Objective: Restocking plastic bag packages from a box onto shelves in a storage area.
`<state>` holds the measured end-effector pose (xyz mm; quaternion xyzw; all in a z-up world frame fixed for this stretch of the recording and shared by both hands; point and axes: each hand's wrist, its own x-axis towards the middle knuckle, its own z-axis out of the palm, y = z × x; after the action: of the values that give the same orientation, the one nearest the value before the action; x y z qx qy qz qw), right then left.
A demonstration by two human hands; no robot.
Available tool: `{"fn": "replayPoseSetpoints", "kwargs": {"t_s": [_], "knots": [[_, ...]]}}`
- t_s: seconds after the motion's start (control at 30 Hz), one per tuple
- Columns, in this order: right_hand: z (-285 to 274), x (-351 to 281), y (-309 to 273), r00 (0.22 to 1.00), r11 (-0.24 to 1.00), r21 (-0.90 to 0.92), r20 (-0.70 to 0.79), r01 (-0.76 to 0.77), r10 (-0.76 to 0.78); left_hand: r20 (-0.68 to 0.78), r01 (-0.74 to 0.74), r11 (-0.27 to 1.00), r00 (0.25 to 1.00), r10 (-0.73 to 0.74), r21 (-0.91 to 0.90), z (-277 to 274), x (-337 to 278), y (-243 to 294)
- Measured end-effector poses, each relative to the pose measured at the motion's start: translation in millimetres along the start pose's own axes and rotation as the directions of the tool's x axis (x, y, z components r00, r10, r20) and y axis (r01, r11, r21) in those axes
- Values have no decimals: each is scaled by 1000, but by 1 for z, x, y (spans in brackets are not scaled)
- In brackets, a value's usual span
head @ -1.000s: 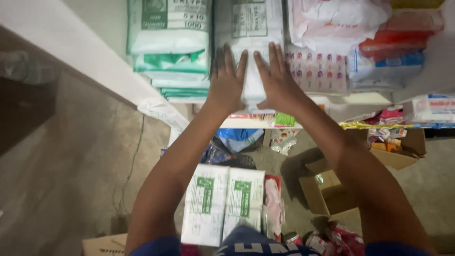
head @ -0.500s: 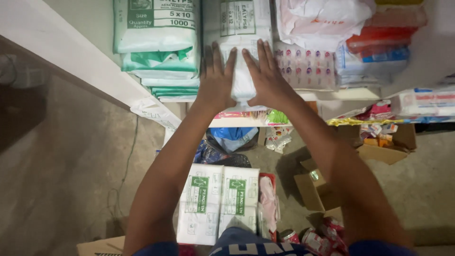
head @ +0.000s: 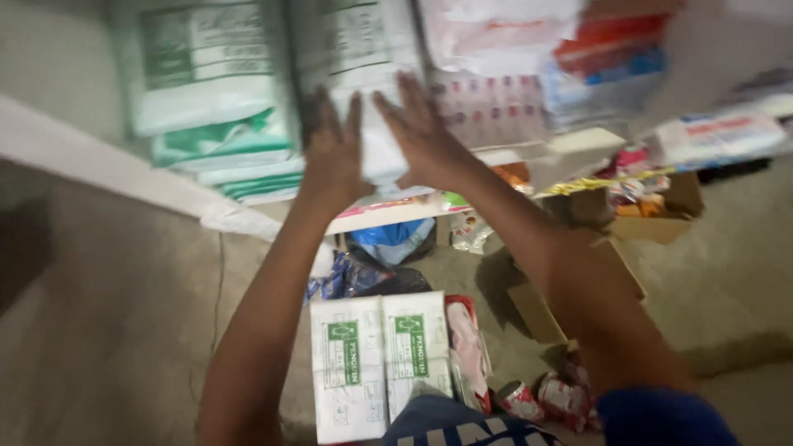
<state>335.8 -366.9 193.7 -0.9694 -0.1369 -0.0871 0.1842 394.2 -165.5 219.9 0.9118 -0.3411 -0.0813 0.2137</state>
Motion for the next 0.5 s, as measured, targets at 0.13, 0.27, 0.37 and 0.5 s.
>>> {"fn": "replayPoseSetpoints", "kwargs": {"t_s": [0.13, 0.27, 0.37, 0.5], "knots": [[-5, -2, -14, 997, 995, -65, 10, -80, 81, -178, -155, 986, 970, 163, 62, 11, -2, -4], [-13, -11, -39, 984, 956, -233, -53, -180, 173, -265, -93, 988, 956, 123, 122, 18, -16, 6], [14, -41, -53, 949, 941, -256, -276, -222, 149, -430, -86, 987, 893, 137, 137, 60, -49, -5], [88, -127, -53, 911, 973, -102, -381, -208, 155, -507, -36, 984, 853, 122, 176, 150, -126, -16]]}}
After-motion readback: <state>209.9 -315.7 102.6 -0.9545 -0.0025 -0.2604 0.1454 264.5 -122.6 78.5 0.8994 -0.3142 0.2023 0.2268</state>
